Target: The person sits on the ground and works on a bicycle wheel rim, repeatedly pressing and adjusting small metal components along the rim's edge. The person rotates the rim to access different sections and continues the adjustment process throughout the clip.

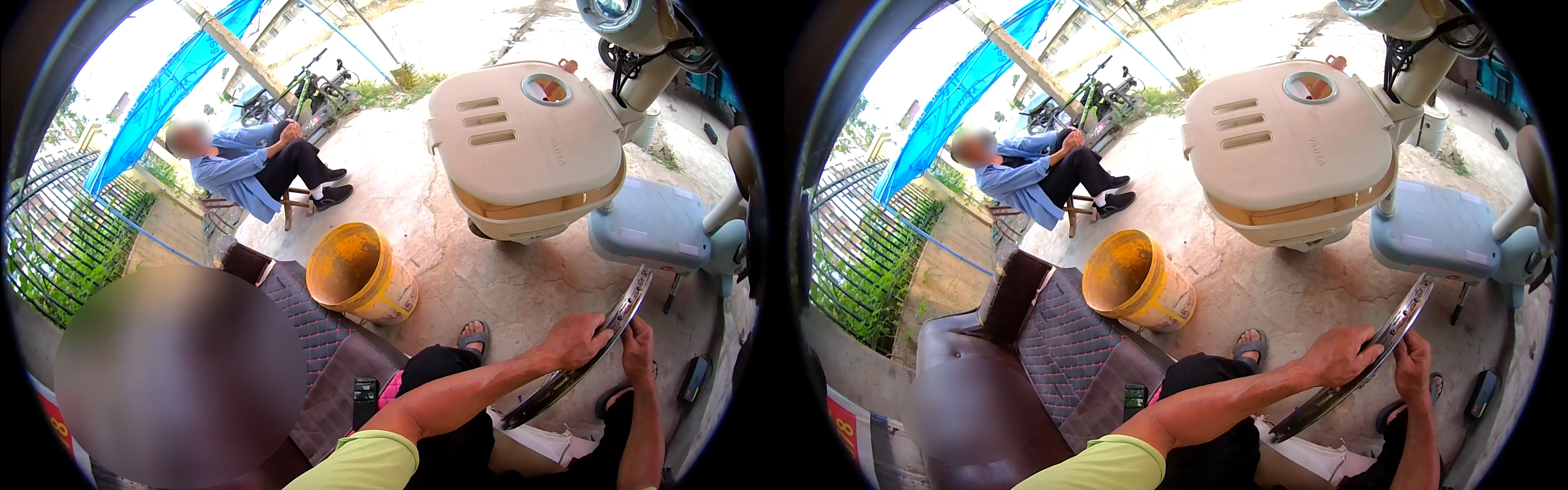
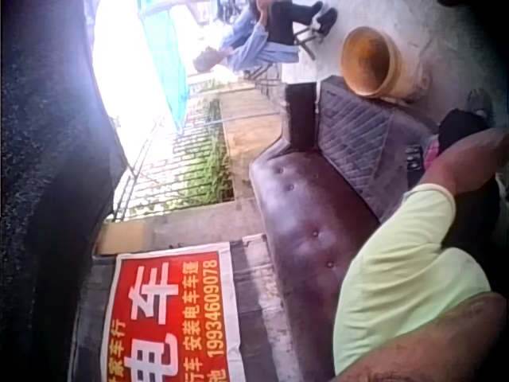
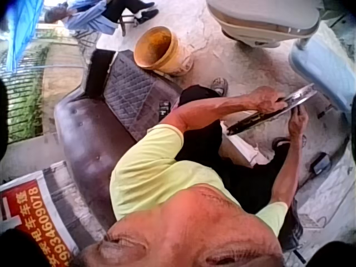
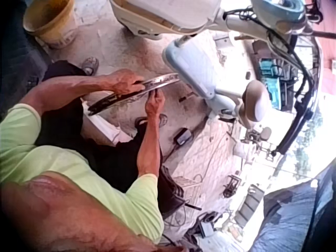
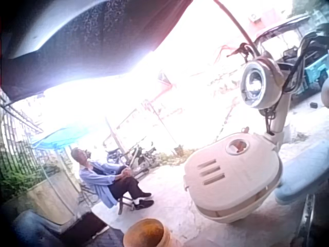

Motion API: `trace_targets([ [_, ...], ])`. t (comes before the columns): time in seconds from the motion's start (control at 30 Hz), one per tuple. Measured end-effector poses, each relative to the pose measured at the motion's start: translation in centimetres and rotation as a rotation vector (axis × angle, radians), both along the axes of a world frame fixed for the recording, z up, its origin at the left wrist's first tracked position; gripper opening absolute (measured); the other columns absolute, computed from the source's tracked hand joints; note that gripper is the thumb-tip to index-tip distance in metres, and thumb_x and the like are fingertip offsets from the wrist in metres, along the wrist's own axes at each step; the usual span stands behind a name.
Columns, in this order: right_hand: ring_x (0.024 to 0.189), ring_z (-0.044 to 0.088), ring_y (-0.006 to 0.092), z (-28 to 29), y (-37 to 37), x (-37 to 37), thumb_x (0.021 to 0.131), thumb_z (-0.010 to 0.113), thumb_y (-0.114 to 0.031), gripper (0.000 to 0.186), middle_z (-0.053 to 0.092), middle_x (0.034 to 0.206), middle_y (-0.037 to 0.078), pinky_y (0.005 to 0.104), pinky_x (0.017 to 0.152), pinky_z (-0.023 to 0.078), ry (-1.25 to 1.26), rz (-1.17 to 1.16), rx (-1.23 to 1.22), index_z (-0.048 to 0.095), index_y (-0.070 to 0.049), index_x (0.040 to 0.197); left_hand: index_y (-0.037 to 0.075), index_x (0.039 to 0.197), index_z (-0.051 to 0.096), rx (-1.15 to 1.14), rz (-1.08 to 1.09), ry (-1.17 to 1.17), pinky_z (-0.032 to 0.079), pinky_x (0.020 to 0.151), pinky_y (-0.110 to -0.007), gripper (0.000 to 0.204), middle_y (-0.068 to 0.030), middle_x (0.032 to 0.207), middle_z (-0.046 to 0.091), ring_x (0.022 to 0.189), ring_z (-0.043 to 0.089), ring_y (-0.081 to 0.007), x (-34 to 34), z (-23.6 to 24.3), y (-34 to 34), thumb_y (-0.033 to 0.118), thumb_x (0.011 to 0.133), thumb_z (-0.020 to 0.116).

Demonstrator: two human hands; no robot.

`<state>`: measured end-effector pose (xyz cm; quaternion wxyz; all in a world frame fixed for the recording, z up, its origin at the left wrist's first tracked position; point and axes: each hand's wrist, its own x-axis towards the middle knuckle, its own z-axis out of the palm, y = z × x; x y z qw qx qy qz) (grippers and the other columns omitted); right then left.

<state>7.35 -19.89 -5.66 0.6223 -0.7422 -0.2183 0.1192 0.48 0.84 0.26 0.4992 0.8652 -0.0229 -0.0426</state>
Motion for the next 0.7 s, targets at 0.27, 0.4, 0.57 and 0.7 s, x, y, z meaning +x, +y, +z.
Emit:
trace_targets([
  [0.27,0.079,0.055,0.01,-2.2,-0.3,0.3,0.102,0.059,-0.01,0.015,0.066,0.085,0.002,0.0287,0.071,0.046,0.017,-0.037,0.054,0.066,0.002,0.098,0.0,0.09,0.06,0.003,0.004,0.0,0.045,0.069,-0.054,0.034,-0.0253,0.081,0.064,0.078,0.062,-0.0469,-0.1,0.1,0.0,0.034,0.097,0.06],
  [0.4,0.077,0.055,0.0147,-0.5,1.3,-1.2,0.098,0.057,-0.007,0.012,0.063,0.081,0.008,0.0324,0.07,0.046,-0.185,-0.197,-0.121,0.065,0.002,0.1,0.0,0.089,0.059,-0.007,0.014,-0.013,0.045,0.069,-0.053,0.034,-0.0256,0.08,0.064,0.077,0.062,-0.047,0.0,-0.1,0.1,0.033,0.098,0.06],
  [0.57,0.076,0.056,0.0163,-0.2,1.9,-1.9,0.098,0.056,-0.006,0.012,0.063,0.083,0.009,0.0326,0.07,0.046,-0.203,-0.217,-0.076,0.064,0.002,0.102,0.0,0.089,0.059,-0.009,0.007,-0.017,0.045,0.069,-0.053,0.034,-0.0256,0.08,0.063,0.077,0.062,-0.0468,0.0,-0.3,-0.1,0.033,0.098,0.06],
  [0.7,0.077,0.058,0.0165,-1.0,1.0,-1.2,0.099,0.054,-0.004,0.013,0.065,0.085,0.009,0.0336,0.071,0.048,-0.181,-0.118,-0.006,0.064,0.003,0.103,0.0,0.09,0.059,-0.022,0.001,-0.012,0.045,0.069,-0.053,0.033,-0.0256,0.081,0.063,0.077,0.062,-0.0468,-0.1,-0.1,-0.3,0.032,0.098,0.06],
])
